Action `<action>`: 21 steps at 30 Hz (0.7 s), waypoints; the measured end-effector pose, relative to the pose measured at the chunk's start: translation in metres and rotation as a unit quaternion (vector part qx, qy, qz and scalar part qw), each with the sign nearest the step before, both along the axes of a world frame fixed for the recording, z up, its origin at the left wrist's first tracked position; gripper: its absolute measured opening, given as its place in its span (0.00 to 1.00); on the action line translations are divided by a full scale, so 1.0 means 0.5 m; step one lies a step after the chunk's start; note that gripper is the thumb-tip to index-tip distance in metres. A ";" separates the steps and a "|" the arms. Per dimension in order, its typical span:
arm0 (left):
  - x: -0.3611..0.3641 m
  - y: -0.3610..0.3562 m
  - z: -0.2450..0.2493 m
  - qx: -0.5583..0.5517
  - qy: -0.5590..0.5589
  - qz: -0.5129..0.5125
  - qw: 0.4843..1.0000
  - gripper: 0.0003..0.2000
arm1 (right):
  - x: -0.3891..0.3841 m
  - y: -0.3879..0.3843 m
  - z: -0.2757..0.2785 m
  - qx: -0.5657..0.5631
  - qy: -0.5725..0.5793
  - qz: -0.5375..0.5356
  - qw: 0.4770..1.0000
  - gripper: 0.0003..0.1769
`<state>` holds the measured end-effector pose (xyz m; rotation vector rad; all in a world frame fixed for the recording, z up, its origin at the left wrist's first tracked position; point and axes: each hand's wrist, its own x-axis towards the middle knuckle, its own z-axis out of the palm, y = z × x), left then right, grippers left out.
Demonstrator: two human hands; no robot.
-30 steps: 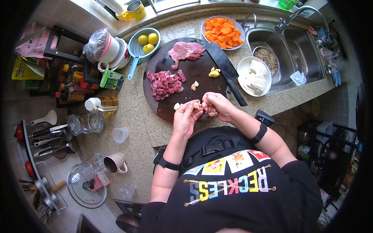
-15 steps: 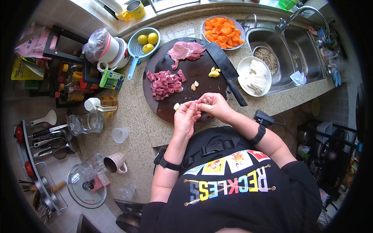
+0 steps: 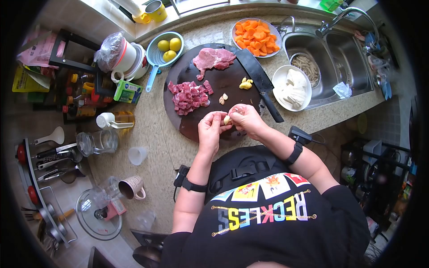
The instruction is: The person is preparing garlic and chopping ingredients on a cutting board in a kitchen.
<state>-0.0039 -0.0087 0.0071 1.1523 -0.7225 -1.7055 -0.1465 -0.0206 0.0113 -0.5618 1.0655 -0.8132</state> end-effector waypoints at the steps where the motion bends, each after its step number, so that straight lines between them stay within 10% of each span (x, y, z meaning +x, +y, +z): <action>1: -0.004 0.000 0.007 0.009 0.012 0.002 1.000 0.07 | 0.002 -0.001 0.003 -0.009 0.010 -0.009 1.000 0.03; 7: 0.012 0.010 -0.021 0.046 0.062 0.025 0.997 0.06 | -0.016 -0.008 0.004 0.059 -0.092 -0.020 0.994 0.03; 11: 0.022 0.002 -0.039 -0.073 -0.209 0.009 0.975 0.03 | -0.032 -0.006 -0.005 0.050 -0.130 -0.029 0.990 0.04; 13: 0.028 -0.009 -0.029 -0.346 -0.533 -0.036 0.772 0.02 | -0.037 -0.007 -0.010 0.056 -0.140 -0.031 0.988 0.04; 21: 0.002 -0.041 -0.020 -0.363 -0.545 -0.036 0.755 0.05 | -0.059 -0.004 -0.011 0.050 -0.140 -0.014 0.989 0.04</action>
